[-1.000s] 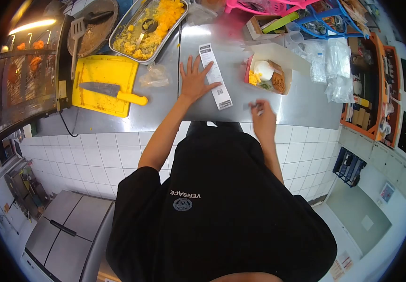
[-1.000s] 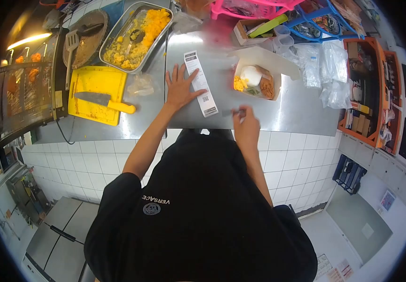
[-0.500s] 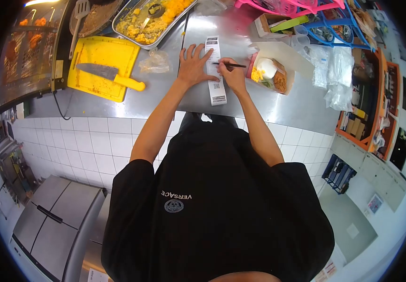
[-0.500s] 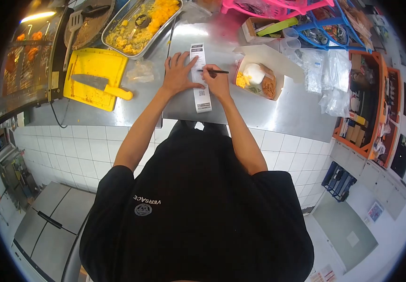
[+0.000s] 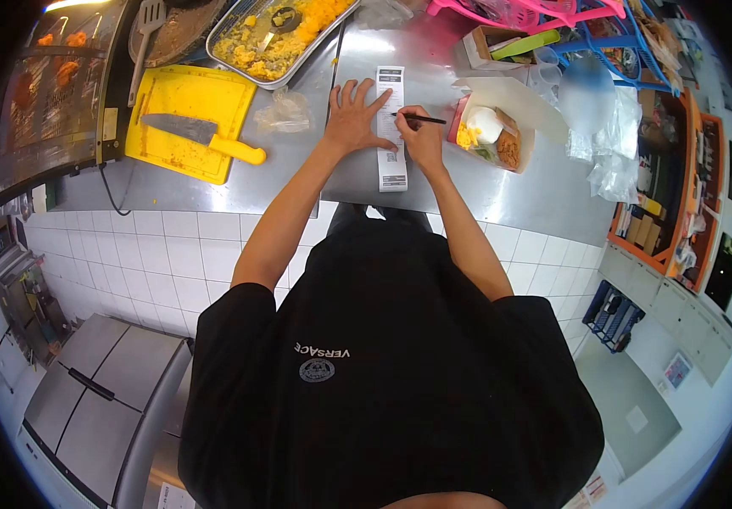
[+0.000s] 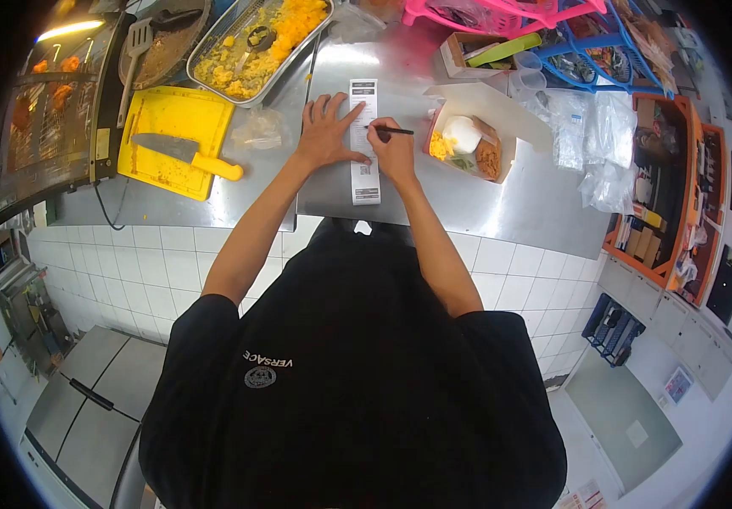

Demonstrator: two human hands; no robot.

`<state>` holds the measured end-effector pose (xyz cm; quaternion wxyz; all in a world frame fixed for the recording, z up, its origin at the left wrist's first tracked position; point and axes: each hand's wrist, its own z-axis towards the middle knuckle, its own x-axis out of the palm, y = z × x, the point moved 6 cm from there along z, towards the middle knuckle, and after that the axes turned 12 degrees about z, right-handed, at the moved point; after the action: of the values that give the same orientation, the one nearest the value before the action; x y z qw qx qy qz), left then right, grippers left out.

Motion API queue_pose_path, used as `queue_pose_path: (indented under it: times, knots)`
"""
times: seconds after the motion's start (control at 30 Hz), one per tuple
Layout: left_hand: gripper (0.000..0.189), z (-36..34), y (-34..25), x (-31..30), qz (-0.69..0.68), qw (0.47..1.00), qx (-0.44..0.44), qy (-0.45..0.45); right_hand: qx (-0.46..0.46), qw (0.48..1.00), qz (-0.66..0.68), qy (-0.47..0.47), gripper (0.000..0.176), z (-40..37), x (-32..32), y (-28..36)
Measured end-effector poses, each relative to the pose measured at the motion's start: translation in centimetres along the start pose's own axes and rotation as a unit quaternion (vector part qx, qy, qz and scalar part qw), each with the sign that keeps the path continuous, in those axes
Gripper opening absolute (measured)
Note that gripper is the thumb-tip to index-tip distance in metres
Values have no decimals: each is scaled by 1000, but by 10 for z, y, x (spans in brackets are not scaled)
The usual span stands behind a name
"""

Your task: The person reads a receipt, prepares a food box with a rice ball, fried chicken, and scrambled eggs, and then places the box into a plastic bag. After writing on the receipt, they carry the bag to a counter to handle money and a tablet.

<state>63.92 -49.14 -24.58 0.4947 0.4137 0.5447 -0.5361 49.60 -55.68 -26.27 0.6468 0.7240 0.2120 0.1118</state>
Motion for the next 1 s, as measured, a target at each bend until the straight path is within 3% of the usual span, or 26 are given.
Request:
queue_pose_path:
  times: [0.13,0.2,0.83,1.0]
  knots:
    - [120,0,-1,1,0,1000,3,9,41,998,36,-12,15,-7,-5,-5]
    - [121,0,0,2,-5,1000,3,10,-22,1000,-12,-5,15,-13,-4,5]
    - [124,1,-2,3,6,1000,2,15,-11,999,-36,-33,13,-19,-9,8]
    - [125,1,-2,4,1,1000,-1,26,-20,999,17,-38,13,-26,-9,-2]
